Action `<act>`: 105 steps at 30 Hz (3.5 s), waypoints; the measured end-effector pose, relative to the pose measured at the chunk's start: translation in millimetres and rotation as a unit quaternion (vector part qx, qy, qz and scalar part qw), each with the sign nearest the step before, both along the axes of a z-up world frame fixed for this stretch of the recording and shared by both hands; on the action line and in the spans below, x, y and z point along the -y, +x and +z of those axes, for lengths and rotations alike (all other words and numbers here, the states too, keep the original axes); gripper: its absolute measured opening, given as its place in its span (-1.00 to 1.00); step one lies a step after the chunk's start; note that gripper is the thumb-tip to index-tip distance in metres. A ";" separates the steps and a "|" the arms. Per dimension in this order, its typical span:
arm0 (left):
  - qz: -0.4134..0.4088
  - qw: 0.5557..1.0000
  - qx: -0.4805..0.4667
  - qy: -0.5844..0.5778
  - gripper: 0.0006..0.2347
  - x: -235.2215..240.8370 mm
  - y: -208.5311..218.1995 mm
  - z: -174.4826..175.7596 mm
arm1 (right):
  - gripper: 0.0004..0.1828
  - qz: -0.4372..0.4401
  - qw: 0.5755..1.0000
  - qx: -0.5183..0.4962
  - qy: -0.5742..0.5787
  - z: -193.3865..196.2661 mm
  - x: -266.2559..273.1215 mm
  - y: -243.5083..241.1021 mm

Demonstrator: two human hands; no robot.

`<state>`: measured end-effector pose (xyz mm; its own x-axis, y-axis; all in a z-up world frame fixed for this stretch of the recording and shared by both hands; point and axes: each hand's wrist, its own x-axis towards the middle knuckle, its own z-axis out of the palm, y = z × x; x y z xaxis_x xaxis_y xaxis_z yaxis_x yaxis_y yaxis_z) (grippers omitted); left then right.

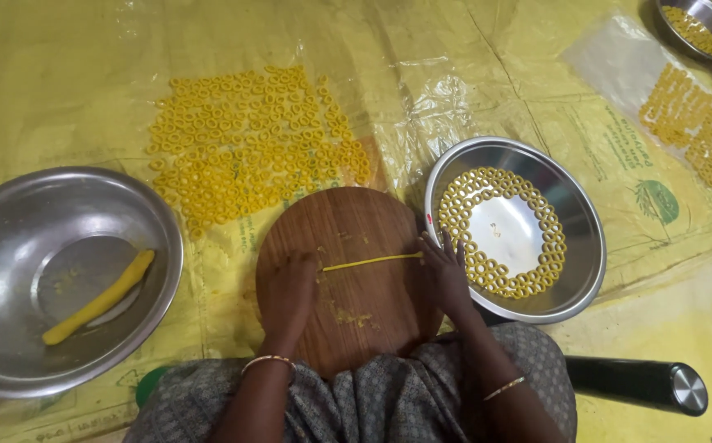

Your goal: The person rolls small pieces of yellow dough into thin ropes on a wooden board, then folds and joins the ends to form rings. The finished rings are placed into a metal bowl. The process is repeated continuously.

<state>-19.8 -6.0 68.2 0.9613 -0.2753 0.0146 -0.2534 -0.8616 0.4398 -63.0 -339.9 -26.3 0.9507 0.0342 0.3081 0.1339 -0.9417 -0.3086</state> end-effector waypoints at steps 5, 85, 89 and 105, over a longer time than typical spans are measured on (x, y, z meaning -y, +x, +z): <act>-0.125 0.990 0.059 0.022 -0.78 29.3 -1.8 2.3 | -0.64 -0.083 0.976 0.089 0.183 -15.4 -24.8 -8.2; 0.048 0.934 -0.202 -0.292 -0.88 82.8 16.1 -86.3 | -0.69 0.067 0.959 -0.058 0.270 49.6 -108.4 8.2; -0.020 0.981 -0.044 -0.189 -0.86 82.5 10.1 -66.5 | -0.69 0.060 0.960 -0.065 0.266 50.8 -106.9 10.0; 0.115 0.911 -0.163 -0.360 -0.91 48.9 43.6 -125.0 | -0.83 0.048 0.980 -0.002 0.192 63.6 -121.0 4.8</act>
